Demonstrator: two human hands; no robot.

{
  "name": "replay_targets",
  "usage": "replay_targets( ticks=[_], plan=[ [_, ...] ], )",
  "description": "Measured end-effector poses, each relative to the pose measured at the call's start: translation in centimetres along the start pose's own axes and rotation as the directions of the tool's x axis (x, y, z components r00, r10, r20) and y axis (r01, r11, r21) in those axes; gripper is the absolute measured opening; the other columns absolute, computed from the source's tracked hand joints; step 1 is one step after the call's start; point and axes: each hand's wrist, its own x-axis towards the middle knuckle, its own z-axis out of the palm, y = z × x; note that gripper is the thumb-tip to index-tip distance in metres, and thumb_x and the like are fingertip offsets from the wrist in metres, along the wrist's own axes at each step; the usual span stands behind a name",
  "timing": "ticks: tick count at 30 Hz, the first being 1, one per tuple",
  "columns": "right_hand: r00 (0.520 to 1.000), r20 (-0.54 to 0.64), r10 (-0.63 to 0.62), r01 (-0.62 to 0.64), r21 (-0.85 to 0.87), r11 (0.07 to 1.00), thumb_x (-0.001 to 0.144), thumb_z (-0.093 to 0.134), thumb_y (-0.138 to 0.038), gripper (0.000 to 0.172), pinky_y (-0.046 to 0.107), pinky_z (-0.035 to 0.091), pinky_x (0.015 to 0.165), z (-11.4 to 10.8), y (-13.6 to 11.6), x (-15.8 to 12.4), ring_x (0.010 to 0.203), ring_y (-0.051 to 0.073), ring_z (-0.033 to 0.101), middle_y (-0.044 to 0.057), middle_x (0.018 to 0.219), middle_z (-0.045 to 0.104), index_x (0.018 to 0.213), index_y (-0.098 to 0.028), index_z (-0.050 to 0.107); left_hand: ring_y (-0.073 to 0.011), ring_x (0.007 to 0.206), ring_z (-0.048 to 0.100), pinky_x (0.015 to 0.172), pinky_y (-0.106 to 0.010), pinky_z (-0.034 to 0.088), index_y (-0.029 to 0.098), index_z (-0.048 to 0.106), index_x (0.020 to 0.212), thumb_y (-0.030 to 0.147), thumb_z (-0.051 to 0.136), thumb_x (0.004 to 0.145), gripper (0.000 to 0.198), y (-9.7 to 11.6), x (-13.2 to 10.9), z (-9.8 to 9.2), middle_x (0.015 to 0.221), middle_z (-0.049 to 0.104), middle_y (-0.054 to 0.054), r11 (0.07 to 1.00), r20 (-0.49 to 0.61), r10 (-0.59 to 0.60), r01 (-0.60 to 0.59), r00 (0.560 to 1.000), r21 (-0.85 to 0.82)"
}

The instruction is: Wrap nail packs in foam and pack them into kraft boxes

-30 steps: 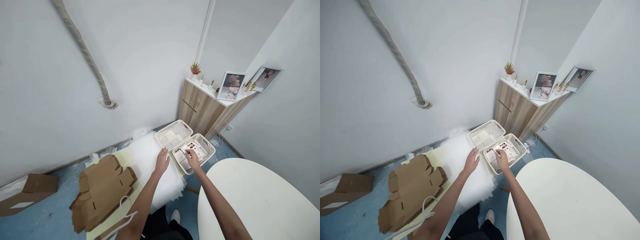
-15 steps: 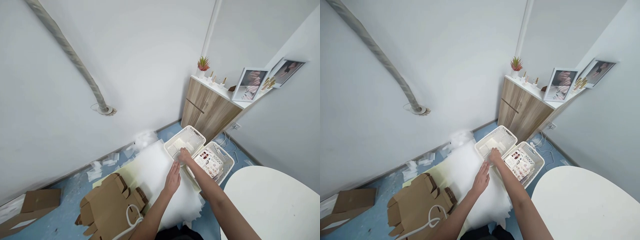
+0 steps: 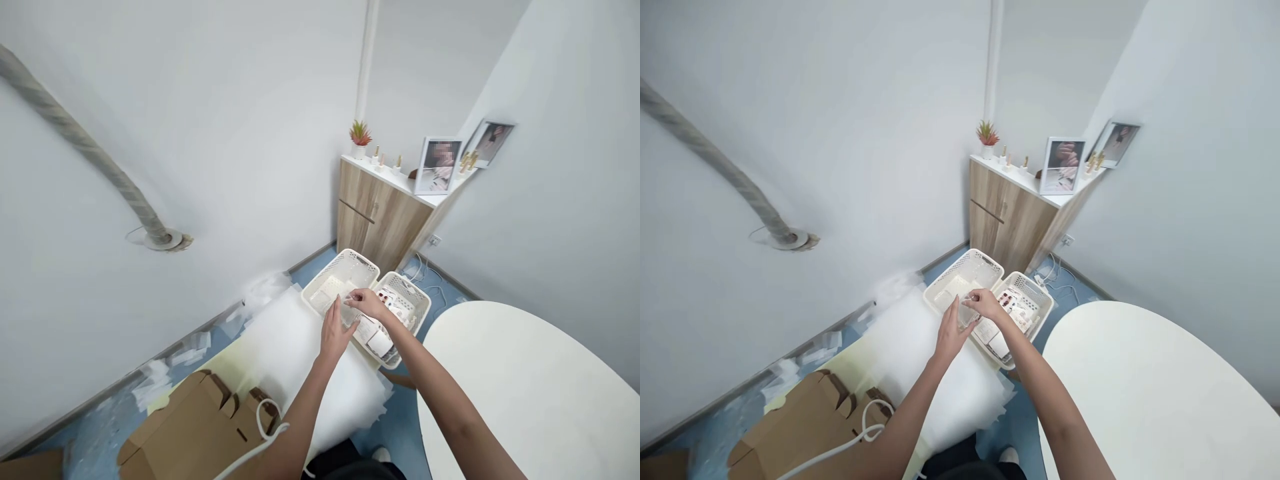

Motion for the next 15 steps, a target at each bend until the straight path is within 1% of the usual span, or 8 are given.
replay_targets(
  ticks=[3, 5, 6, 8, 10, 11, 13, 15],
  plan=[
    [0.992, -0.109, -0.060, 0.066, 0.055, 0.996, 0.075, 0.065, -0.048, 0.030, 0.024, 0.034, 0.056, -2.8, -0.3, -4.0, 0.054, 0.011, 0.042, -0.006, 0.056, 0.046, 0.076, -0.019, 0.065, -0.0328, 0.142, 0.032, 0.114, -0.051, 0.032, 0.027, 0.023, 0.152, 0.040, 0.075, 0.076, 0.093, 2.6, -0.2, 1.7, 0.153, 0.036, -0.014, 0.979, 0.031, -0.046, 0.051, 0.998, -0.195],
    [0.971, -0.229, -0.068, 0.093, 0.098, 0.991, 0.075, 0.065, -0.047, 0.028, 0.025, 0.040, 0.060, -4.4, 0.1, -7.4, 0.059, 0.013, 0.049, -0.004, 0.063, 0.055, 0.079, -0.019, 0.065, -0.0328, 0.138, 0.038, 0.110, -0.049, 0.037, 0.029, 0.022, 0.152, 0.040, 0.079, 0.072, 0.100, 4.6, -1.3, 3.3, 0.153, 0.034, -0.014, 0.889, 0.082, -0.163, 0.182, 0.983, -0.420],
    [0.952, -0.297, -0.069, 0.107, 0.113, 0.988, 0.076, 0.065, -0.045, 0.027, 0.026, 0.043, 0.064, -5.1, 0.5, -9.4, 0.064, 0.014, 0.054, -0.002, 0.069, 0.061, 0.082, -0.019, 0.065, -0.0322, 0.134, 0.044, 0.107, -0.048, 0.041, 0.030, 0.023, 0.151, 0.040, 0.080, 0.071, 0.099, 5.7, -1.9, 4.2, 0.152, 0.036, -0.014, 0.796, 0.149, -0.240, 0.282, 0.959, -0.536],
    [0.906, -0.418, -0.068, 0.125, 0.111, 0.986, 0.077, 0.064, -0.042, 0.024, 0.030, 0.048, 0.075, -6.2, 1.4, -13.6, 0.076, 0.017, 0.061, 0.002, 0.084, 0.068, 0.089, -0.021, 0.066, -0.0298, 0.124, 0.055, 0.102, -0.046, 0.046, 0.028, 0.034, 0.146, 0.043, 0.077, 0.074, 0.085, 8.2, -3.3, 6.1, 0.144, 0.046, -0.015, 0.528, 0.349, -0.335, 0.481, 0.875, -0.699],
    [0.861, -0.505, -0.056, 0.112, 0.081, 0.990, 0.080, 0.063, -0.039, 0.022, 0.034, 0.049, 0.084, -7.0, 2.4, -18.1, 0.086, 0.020, 0.064, 0.004, 0.092, 0.072, 0.094, -0.022, 0.067, -0.0274, 0.117, 0.060, 0.101, -0.044, 0.047, 0.024, 0.049, 0.134, 0.047, 0.072, 0.080, 0.063, 10.9, -4.8, 8.2, 0.133, 0.056, -0.014, 0.278, 0.521, -0.315, 0.602, 0.793, -0.749],
    [0.840, -0.540, -0.046, 0.100, 0.071, 0.992, 0.081, 0.062, -0.038, 0.021, 0.035, 0.049, 0.086, -7.3, 2.9, -20.4, 0.089, 0.021, 0.065, 0.005, 0.094, 0.072, 0.094, -0.023, 0.068, -0.0263, 0.114, 0.062, 0.101, -0.043, 0.048, 0.022, 0.055, 0.127, 0.048, 0.070, 0.081, 0.054, 12.3, -5.6, 9.2, 0.128, 0.060, -0.014, 0.194, 0.570, -0.289, 0.630, 0.769, -0.752],
    [0.800, -0.600, -0.025, 0.091, 0.081, 0.993, 0.082, 0.061, -0.037, 0.021, 0.037, 0.050, 0.090, -7.7, 3.8, -24.7, 0.094, 0.023, 0.066, 0.005, 0.098, 0.073, 0.096, -0.024, 0.069, -0.0240, 0.109, 0.064, 0.098, -0.040, 0.049, 0.021, 0.060, 0.117, 0.047, 0.071, 0.081, 0.046, 14.9, -7.2, 11.4, 0.121, 0.064, -0.012, 0.117, 0.609, -0.261, 0.651, 0.749, -0.750],
    [0.765, -0.644, 0.003, 0.106, 0.130, 0.986, 0.082, 0.063, -0.038, 0.022, 0.039, 0.049, 0.094, -8.1, 4.6, -28.7, 0.099, 0.023, 0.066, 0.006, 0.102, 0.073, 0.098, -0.023, 0.070, -0.0216, 0.104, 0.065, 0.097, -0.038, 0.050, 0.022, 0.061, 0.115, 0.045, 0.075, 0.078, 0.045, 17.1, -8.9, 13.6, 0.119, 0.065, -0.009, 0.117, 0.621, -0.246, 0.659, 0.744, -0.743]
  ],
)
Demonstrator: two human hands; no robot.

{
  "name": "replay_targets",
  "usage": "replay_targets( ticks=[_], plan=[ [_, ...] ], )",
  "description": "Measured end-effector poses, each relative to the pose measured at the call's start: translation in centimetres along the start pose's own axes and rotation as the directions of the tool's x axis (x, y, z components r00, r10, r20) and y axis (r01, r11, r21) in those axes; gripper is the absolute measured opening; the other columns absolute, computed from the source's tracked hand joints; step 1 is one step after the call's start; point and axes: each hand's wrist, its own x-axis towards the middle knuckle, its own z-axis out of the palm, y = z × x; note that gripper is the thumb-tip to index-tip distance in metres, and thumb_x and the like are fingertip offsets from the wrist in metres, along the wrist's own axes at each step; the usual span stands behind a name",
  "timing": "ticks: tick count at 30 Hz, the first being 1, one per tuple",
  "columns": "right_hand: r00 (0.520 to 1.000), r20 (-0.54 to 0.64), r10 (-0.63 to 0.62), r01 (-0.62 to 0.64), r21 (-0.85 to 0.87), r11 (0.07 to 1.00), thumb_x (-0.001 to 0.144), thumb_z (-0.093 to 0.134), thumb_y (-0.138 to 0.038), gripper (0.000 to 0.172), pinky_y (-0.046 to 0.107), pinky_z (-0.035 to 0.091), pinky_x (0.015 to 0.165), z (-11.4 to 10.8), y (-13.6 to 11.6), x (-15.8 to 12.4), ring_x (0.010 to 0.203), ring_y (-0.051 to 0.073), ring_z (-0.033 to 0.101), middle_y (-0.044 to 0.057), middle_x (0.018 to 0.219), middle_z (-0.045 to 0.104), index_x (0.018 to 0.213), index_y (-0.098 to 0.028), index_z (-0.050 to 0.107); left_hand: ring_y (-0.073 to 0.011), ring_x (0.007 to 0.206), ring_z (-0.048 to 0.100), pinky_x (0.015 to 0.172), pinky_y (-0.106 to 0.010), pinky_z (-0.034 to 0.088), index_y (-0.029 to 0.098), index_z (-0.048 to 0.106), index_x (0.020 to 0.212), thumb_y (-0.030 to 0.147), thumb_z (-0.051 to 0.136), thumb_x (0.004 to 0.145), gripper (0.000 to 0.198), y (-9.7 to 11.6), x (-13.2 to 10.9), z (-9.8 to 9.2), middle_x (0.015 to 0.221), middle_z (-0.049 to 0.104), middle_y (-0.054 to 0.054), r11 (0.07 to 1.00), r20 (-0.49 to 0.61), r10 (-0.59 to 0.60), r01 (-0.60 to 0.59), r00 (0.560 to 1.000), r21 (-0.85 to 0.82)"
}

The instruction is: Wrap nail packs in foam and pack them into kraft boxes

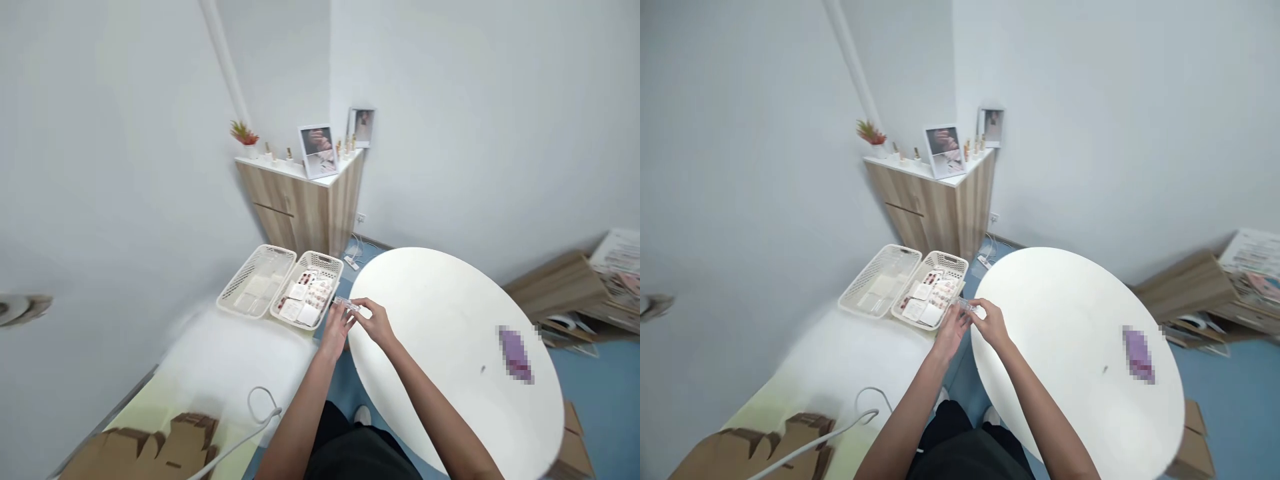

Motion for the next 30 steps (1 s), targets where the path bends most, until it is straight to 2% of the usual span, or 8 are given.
replay_targets(
  ticks=[4, 8, 11, 14, 17, 21, 26, 30],
  plan=[
    [0.987, -0.058, 0.148, -0.134, 0.193, 0.972, 0.082, 0.066, -0.046, 0.030, 0.042, 0.047, 0.100, -5.4, 1.3, -4.4, 0.108, 0.025, 0.064, 0.007, 0.112, 0.072, 0.102, -0.023, 0.072, -0.0216, 0.107, 0.064, 0.098, -0.039, 0.048, 0.024, 0.059, 0.121, 0.043, 0.077, 0.076, 0.052, -5.0, -1.2, 3.6, 0.121, 0.064, -0.009, 0.995, 0.109, -0.055, 0.045, 0.993, 0.092],
    [0.959, -0.034, 0.283, -0.258, 0.315, 0.913, 0.079, 0.070, -0.052, 0.041, 0.045, 0.047, 0.101, -9.8, 3.0, -8.2, 0.114, 0.028, 0.063, 0.008, 0.119, 0.070, 0.110, -0.024, 0.072, -0.0244, 0.112, 0.062, 0.099, -0.042, 0.048, 0.026, 0.056, 0.130, 0.045, 0.077, 0.075, 0.063, -9.4, -2.5, 5.8, 0.123, 0.063, -0.010, 0.962, 0.166, -0.140, 0.094, 0.976, 0.256],
    [0.950, -0.023, 0.312, -0.286, 0.343, 0.895, 0.080, 0.068, -0.053, 0.046, 0.046, 0.047, 0.103, -12.0, 3.8, -10.9, 0.117, 0.028, 0.062, 0.007, 0.122, 0.069, 0.116, -0.026, 0.071, -0.0261, 0.113, 0.061, 0.098, -0.042, 0.049, 0.025, 0.056, 0.133, 0.047, 0.078, 0.073, 0.068, -12.0, -3.3, 6.9, 0.123, 0.063, -0.011, 0.921, 0.146, -0.200, 0.135, 0.969, 0.365],
    [0.943, -0.070, 0.325, -0.280, 0.363, 0.889, 0.082, 0.065, -0.055, 0.046, 0.047, 0.045, 0.105, -13.1, 4.3, -13.2, 0.119, 0.028, 0.060, 0.006, 0.123, 0.068, 0.118, -0.027, 0.070, -0.0265, 0.111, 0.062, 0.097, -0.043, 0.050, 0.024, 0.057, 0.134, 0.048, 0.078, 0.073, 0.069, -13.9, -4.0, 7.5, 0.119, 0.064, -0.011, 0.881, 0.134, -0.245, 0.164, 0.960, 0.444],
    [0.939, -0.124, 0.321, -0.251, 0.392, 0.885, 0.082, 0.063, -0.057, 0.048, 0.047, 0.044, 0.106, -13.4, 4.7, -14.8, 0.120, 0.028, 0.060, 0.005, 0.126, 0.067, 0.121, -0.028, 0.068, -0.0253, 0.107, 0.064, 0.097, -0.042, 0.051, 0.023, 0.058, 0.132, 0.047, 0.078, 0.073, 0.067, -15.2, -4.3, 7.7, 0.112, 0.066, -0.011, 0.848, 0.135, -0.278, 0.177, 0.951, 0.500],
    [0.927, -0.157, 0.342, -0.243, 0.443, 0.863, 0.080, 0.064, -0.062, 0.052, 0.048, 0.042, 0.108, -13.4, 5.6, -16.0, 0.120, 0.028, 0.060, 0.006, 0.125, 0.068, 0.118, -0.027, 0.070, -0.0234, 0.101, 0.065, 0.092, -0.041, 0.054, 0.022, 0.060, 0.129, 0.046, 0.079, 0.073, 0.065, -15.7, -4.5, 7.4, 0.112, 0.066, -0.010, 0.823, 0.116, -0.305, 0.201, 0.945, 0.531],
    [0.834, -0.164, 0.528, -0.365, 0.554, 0.748, 0.080, 0.057, -0.070, 0.059, 0.047, 0.050, 0.097, -14.6, 7.7, -16.7, 0.109, 0.026, 0.067, 0.010, 0.114, 0.072, 0.117, -0.025, 0.069, -0.0242, 0.094, 0.068, 0.089, -0.044, 0.056, 0.019, 0.058, 0.127, 0.054, 0.070, 0.078, 0.061, -15.8, -4.1, 6.7, 0.113, 0.067, -0.014, 0.831, 0.119, -0.406, 0.312, 0.906, 0.460],
    [0.788, -0.222, 0.574, -0.399, 0.525, 0.752, 0.079, 0.061, -0.065, 0.051, 0.042, 0.054, 0.092, -15.5, 9.7, -17.2, 0.110, 0.025, 0.065, 0.009, 0.117, 0.071, 0.107, -0.024, 0.072, -0.0257, 0.102, 0.067, 0.095, -0.044, 0.053, 0.017, 0.058, 0.118, 0.058, 0.064, 0.082, 0.054, -16.4, -3.2, 5.3, 0.118, 0.065, -0.018, 0.845, 0.097, -0.465, 0.409, 0.880, 0.345]
  ],
)
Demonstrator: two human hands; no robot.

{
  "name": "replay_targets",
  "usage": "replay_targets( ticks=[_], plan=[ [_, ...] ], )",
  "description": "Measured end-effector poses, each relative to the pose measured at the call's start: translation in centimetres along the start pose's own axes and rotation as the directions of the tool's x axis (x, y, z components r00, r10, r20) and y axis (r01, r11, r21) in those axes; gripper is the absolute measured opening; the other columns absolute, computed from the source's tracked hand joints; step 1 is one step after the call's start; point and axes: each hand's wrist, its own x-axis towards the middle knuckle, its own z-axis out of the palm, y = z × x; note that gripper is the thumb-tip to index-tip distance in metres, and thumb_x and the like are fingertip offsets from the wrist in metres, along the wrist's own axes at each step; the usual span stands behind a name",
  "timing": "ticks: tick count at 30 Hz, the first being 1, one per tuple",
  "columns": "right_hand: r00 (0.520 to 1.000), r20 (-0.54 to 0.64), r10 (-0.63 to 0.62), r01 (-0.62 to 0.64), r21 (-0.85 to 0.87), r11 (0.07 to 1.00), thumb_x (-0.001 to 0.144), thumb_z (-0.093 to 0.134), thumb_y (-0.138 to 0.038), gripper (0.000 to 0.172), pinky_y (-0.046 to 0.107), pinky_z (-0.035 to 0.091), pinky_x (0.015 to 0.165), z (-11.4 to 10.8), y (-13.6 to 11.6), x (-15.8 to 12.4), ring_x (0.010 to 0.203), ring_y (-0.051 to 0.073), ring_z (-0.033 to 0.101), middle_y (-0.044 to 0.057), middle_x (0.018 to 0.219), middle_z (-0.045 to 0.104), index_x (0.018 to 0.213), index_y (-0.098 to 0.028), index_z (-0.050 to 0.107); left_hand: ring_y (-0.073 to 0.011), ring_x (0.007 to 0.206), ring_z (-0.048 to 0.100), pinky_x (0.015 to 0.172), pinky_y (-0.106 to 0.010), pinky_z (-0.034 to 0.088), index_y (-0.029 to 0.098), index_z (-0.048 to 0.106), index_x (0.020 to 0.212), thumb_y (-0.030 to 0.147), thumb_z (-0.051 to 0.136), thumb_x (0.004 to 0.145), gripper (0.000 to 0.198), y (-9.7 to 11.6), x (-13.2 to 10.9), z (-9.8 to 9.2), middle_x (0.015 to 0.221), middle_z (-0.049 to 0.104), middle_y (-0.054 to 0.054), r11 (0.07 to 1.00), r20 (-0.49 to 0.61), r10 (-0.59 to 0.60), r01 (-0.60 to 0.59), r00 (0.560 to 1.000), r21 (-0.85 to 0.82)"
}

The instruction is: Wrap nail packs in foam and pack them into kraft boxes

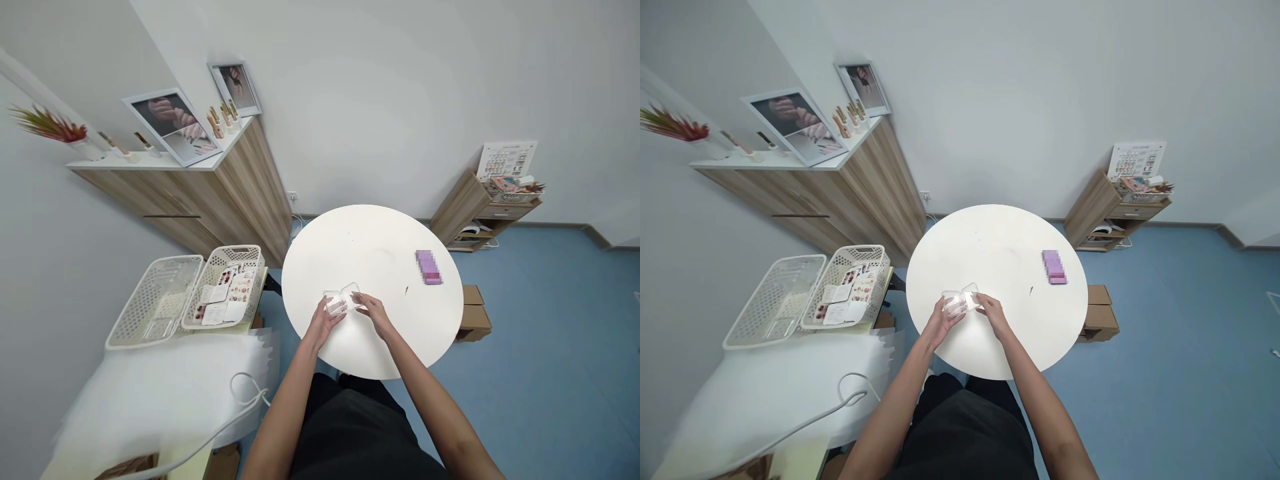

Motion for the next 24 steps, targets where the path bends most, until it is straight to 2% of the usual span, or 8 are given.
replay_targets(
  ticks=[2, 4, 9, 14, 16, 18, 21, 24],
  plan=[
    [0.996, -0.088, 0.022, -0.023, -0.010, 1.000, 0.075, 0.067, -0.062, 0.046, 0.041, 0.056, 0.087, -0.5, 1.0, 0.3, 0.101, 0.025, 0.068, 0.011, 0.107, 0.073, 0.096, -0.021, 0.073, -0.0258, 0.106, 0.065, 0.095, -0.044, 0.052, 0.018, 0.059, 0.112, 0.058, 0.060, 0.084, 0.049, -0.7, 0.7, -1.0, 0.123, 0.062, -0.018, 0.999, -0.035, -0.045, 0.045, 0.998, -0.003],
    [0.986, -0.154, 0.064, -0.065, -0.005, 0.998, 0.072, 0.070, -0.059, 0.043, 0.040, 0.058, 0.082, -0.8, 2.2, 0.5, 0.091, 0.024, 0.071, 0.011, 0.096, 0.075, 0.088, -0.019, 0.072, -0.0251, 0.108, 0.064, 0.093, -0.044, 0.053, 0.020, 0.061, 0.109, 0.055, 0.061, 0.085, 0.043, -1.6, 1.5, -2.2, 0.124, 0.060, -0.016, 0.995, -0.106, -0.066, 0.073, 0.992, 0.069],
    [0.963, -0.221, 0.152, -0.154, 0.007, 0.988, 0.068, 0.075, -0.053, 0.037, 0.040, 0.060, 0.076, -1.1, 5.3, 1.1, 0.081, 0.024, 0.073, 0.011, 0.086, 0.075, 0.080, -0.018, 0.068, -0.0189, 0.096, 0.063, 0.094, -0.039, 0.050, 0.018, 0.064, 0.102, 0.040, 0.064, 0.083, 0.029, -3.5, 3.1, -4.3, 0.106, 0.063, -0.012, 0.961, -0.348, 0.012, 0.086, 0.938, 0.263],
    [0.951, -0.239, 0.195, -0.197, 0.018, 0.980, 0.065, 0.076, -0.045, 0.031, 0.039, 0.061, 0.072, -1.0, 7.4, 1.8, 0.076, 0.024, 0.072, 0.010, 0.081, 0.074, 0.078, -0.018, 0.068, -0.0176, 0.093, 0.063, 0.096, -0.038, 0.047, 0.019, 0.060, 0.108, 0.026, 0.070, 0.077, 0.034, -4.2, 3.3, -5.3, 0.100, 0.065, -0.009, 0.965, -0.406, 0.035, 0.074, 0.913, 0.250],
    [0.954, -0.247, 0.168, -0.183, -0.037, 0.982, 0.065, 0.074, -0.045, 0.031, 0.040, 0.060, 0.072, -1.3, 8.2, 2.1, 0.079, 0.025, 0.072, 0.010, 0.083, 0.074, 0.081, -0.018, 0.069, -0.0188, 0.097, 0.063, 0.097, -0.037, 0.046, 0.019, 0.061, 0.109, 0.024, 0.072, 0.074, 0.037, -4.2, 3.0, -5.7, 0.103, 0.065, -0.010, 0.968, -0.408, 0.063, 0.044, 0.911, 0.248],
    [0.957, -0.268, 0.110, -0.158, -0.165, 0.974, 0.067, 0.069, -0.044, 0.032, 0.041, 0.059, 0.073, -1.8, 8.8, 2.3, 0.084, 0.026, 0.071, 0.010, 0.088, 0.074, 0.086, -0.018, 0.070, -0.0202, 0.102, 0.062, 0.098, -0.037, 0.045, 0.020, 0.062, 0.109, 0.024, 0.073, 0.073, 0.037, -4.1, 2.5, -6.2, 0.108, 0.065, -0.010, 0.963, -0.401, 0.112, 0.001, 0.909, 0.271],
    [0.938, -0.343, -0.041, -0.118, -0.427, 0.896, 0.072, 0.058, -0.044, 0.036, 0.039, 0.057, 0.075, -2.7, 9.4, 2.9, 0.087, 0.025, 0.068, 0.009, 0.095, 0.072, 0.095, -0.019, 0.070, -0.0227, 0.109, 0.060, 0.102, -0.039, 0.043, 0.021, 0.066, 0.103, 0.023, 0.073, 0.072, 0.032, -3.6, 1.6, -7.3, 0.114, 0.064, -0.011, 0.946, -0.386, 0.199, -0.075, 0.901, 0.314],
    [0.913, -0.377, -0.158, -0.079, -0.542, 0.837, 0.075, 0.054, -0.043, 0.038, 0.036, 0.054, 0.072, -2.6, 9.0, 4.1, 0.084, 0.023, 0.066, 0.010, 0.096, 0.069, 0.099, -0.019, 0.070, -0.0249, 0.107, 0.060, 0.102, -0.043, 0.042, 0.021, 0.069, 0.094, 0.022, 0.072, 0.071, 0.023, -2.1, 0.3, -8.5, 0.109, 0.066, -0.011, 0.923, -0.362, 0.302, -0.176, 0.882, 0.341]
  ],
)
